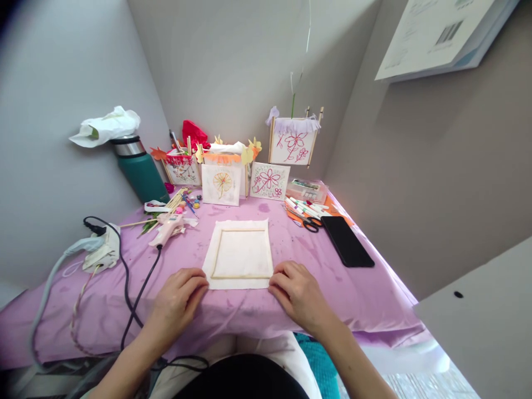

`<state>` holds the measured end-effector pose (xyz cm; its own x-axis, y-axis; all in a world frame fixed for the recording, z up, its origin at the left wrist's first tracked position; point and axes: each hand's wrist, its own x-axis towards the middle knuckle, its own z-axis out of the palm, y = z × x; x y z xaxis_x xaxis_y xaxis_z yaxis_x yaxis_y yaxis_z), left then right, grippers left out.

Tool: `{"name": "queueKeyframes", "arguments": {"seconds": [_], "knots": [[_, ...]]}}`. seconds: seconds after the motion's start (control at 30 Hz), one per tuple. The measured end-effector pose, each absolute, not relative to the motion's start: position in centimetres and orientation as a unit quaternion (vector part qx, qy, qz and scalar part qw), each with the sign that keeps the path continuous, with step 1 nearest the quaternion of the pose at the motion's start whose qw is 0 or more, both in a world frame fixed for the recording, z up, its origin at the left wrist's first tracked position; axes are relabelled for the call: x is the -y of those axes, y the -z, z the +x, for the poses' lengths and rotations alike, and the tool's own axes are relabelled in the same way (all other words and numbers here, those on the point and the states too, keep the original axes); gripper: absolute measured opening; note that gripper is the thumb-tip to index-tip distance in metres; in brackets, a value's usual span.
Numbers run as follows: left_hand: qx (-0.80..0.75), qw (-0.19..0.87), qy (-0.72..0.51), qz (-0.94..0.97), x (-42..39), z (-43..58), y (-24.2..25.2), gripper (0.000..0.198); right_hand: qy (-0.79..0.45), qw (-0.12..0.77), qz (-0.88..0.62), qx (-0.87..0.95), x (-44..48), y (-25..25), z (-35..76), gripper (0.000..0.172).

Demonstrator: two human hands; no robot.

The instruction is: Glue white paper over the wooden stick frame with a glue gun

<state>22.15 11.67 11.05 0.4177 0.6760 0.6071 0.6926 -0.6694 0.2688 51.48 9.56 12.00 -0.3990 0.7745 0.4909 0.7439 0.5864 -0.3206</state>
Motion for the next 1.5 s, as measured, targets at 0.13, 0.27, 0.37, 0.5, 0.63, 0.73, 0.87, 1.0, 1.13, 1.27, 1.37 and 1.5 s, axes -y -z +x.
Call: {"name": "queueKeyframes", "arguments": {"seconds": [0.13, 0.27, 0.37, 0.5, 0.63, 0.73, 0.87, 1.0, 1.13, 1.27, 1.37, 1.5], "knots": [[0.420, 0.013, 0.343, -0.840, -11.4, 22.2, -11.3, 0.004, -0.033, 0.307, -0.449, 0.838, -9.6, -12.0, 51.5, 0.015], [0.410, 0.038, 0.367, -0.834, -11.3, 22.3, -11.2, 0.016, -0.051, 0.333, -0.451, 0.826, -9.5, -12.0, 51.6, 0.010], [0.393, 0.058, 0.359, -0.844, -11.5, 22.5, -10.7, 0.026, -0.037, 0.372, -0.475, 0.796, -9.6, -11.6, 51.7, 0.015], [0.384, 0.076, 0.354, -0.849, -11.7, 22.6, -10.1, 0.021, 0.001, 0.359, -0.485, 0.797, -9.8, -11.1, 51.7, 0.020], [0.380, 0.084, 0.355, -0.850, -11.7, 22.6, -10.3, 0.020, 0.035, 0.322, -0.484, 0.813, -9.7, -11.1, 51.5, 0.020], [0.383, 0.082, 0.354, -0.849, -11.7, 22.7, -10.4, 0.020, 0.034, 0.313, -0.482, 0.818, -9.6, -11.2, 51.4, 0.021], [0.399, 0.066, 0.365, -0.839, -11.3, 23.0, -10.2, 0.019, 0.013, 0.307, -0.467, 0.829, -9.6, -11.3, 51.5, 0.024], [0.417, 0.077, 0.400, -0.813, -11.4, 22.8, -10.8, 0.022, 0.005, 0.332, -0.462, 0.822, -9.7, -10.9, 51.8, 0.022], [0.517, 0.170, 0.374, -0.751, -13.9, 20.9, -13.8, 0.022, 0.007, 0.375, -0.497, 0.783, -9.9, -10.3, 52.2, 0.021], [0.687, 0.180, 0.192, -0.677, -18.1, 18.5, -16.6, 0.031, 0.026, 0.380, -0.512, 0.770, -9.9, -10.1, 52.2, 0.020], [0.735, 0.108, 0.076, -0.665, -20.7, 17.5, -17.2, 0.035, 0.046, 0.374, -0.512, 0.772, -10.0, -10.0, 52.2, 0.021], [0.745, 0.082, 0.057, -0.659, -22.0, 17.0, -17.0, 0.032, 0.059, 0.362, -0.515, 0.775, -10.1, -9.9, 52.1, 0.020]]}}
